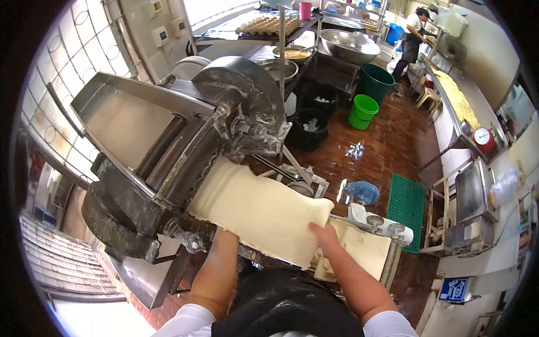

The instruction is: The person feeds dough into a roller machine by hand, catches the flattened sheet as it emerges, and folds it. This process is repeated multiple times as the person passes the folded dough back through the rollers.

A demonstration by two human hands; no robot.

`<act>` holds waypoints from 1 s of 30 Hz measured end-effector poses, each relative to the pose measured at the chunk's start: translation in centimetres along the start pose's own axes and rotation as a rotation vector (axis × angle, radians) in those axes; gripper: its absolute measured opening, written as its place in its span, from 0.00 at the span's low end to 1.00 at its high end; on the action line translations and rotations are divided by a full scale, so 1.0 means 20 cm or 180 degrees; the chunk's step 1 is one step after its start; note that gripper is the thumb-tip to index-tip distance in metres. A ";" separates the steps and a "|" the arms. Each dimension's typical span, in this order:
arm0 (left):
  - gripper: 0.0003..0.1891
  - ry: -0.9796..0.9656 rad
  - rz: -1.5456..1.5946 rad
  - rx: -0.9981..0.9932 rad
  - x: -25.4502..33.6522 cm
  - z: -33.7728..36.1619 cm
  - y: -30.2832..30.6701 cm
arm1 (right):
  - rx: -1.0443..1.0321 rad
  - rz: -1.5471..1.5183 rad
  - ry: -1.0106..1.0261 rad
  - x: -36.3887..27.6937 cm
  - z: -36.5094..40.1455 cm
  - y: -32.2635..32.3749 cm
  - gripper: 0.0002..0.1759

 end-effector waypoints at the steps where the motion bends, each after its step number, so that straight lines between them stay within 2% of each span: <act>1: 0.29 -0.0056 0.0007 0.0005 0.05 0.00 0.00 | 0.0148 -0.0179 -0.0278 0.04 0.02 0.04 0.19; 3: 0.30 -0.0132 0.0110 -0.0031 0.18 -0.01 0.00 | 0.0132 -0.0262 -0.0329 0.08 0.02 0.09 0.20; 5: 0.30 -0.0199 0.0382 -0.0173 0.30 -0.02 0.01 | 0.0220 -0.0859 -0.0817 0.18 0.00 0.15 0.22; 6: 0.29 -0.0232 0.0556 -0.0270 0.36 -0.02 0.01 | 0.0190 -0.0836 -0.0837 0.16 0.03 0.13 0.22; 8: 0.29 -0.0282 0.0971 -0.0522 0.50 -0.05 0.03 | 0.0169 -0.1224 -0.0902 0.11 0.10 0.10 0.24; 12: 0.29 -0.0255 0.2024 -0.1073 0.75 -0.15 0.20 | -0.0172 -0.1326 -0.0834 -0.05 0.20 0.01 0.25; 14: 0.29 -0.0190 0.2442 -0.1178 0.78 -0.26 0.34 | -0.0603 -0.1433 -0.0666 -0.20 0.25 -0.10 0.26; 15: 0.29 -0.0124 0.2669 -0.1171 0.77 -0.37 0.45 | -0.0609 -0.1449 -0.0658 -0.27 0.28 -0.14 0.26; 17: 0.28 -0.0013 0.3053 -0.1044 0.67 -0.62 0.72 | -0.1272 -0.1631 -0.0373 -0.48 0.34 -0.33 0.28; 18: 0.28 0.0012 0.3220 -0.0946 0.61 -0.74 0.87 | -0.1289 -0.1654 -0.0335 -0.56 0.36 -0.41 0.28; 20: 0.28 -0.0018 0.3498 -0.0706 0.48 -1.00 1.19 | -0.1922 -0.1821 -0.0049 -0.76 0.44 -0.64 0.30; 23: 0.28 -0.0195 0.3844 -0.0399 0.23 -1.33 1.64 | -0.2202 -0.1946 0.0177 -0.99 0.55 -0.93 0.31; 27: 0.28 -0.0502 0.4244 -0.0285 -0.12 -1.57 1.98 | -0.2581 -0.2064 0.0247 -1.16 0.58 -1.34 0.31; 29: 0.27 -0.0705 0.4378 -0.0342 -0.33 -1.67 2.07 | -0.2513 -0.2082 0.0116 -1.16 0.56 -1.54 0.32; 30: 0.27 -0.0848 0.4425 -0.0421 -0.44 -1.71 2.10 | -0.2607 -0.1874 -0.0217 -1.12 0.55 -1.64 0.31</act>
Point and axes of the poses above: each hand's wrist, its own z-axis away from the middle knuckle, its own y-axis out of the back of the hand, x = y × z, the point moved 8 cm from there along -z, towards the middle knuckle, and after that the axes turned 13 degrees about -z, right-handed, at the moved point
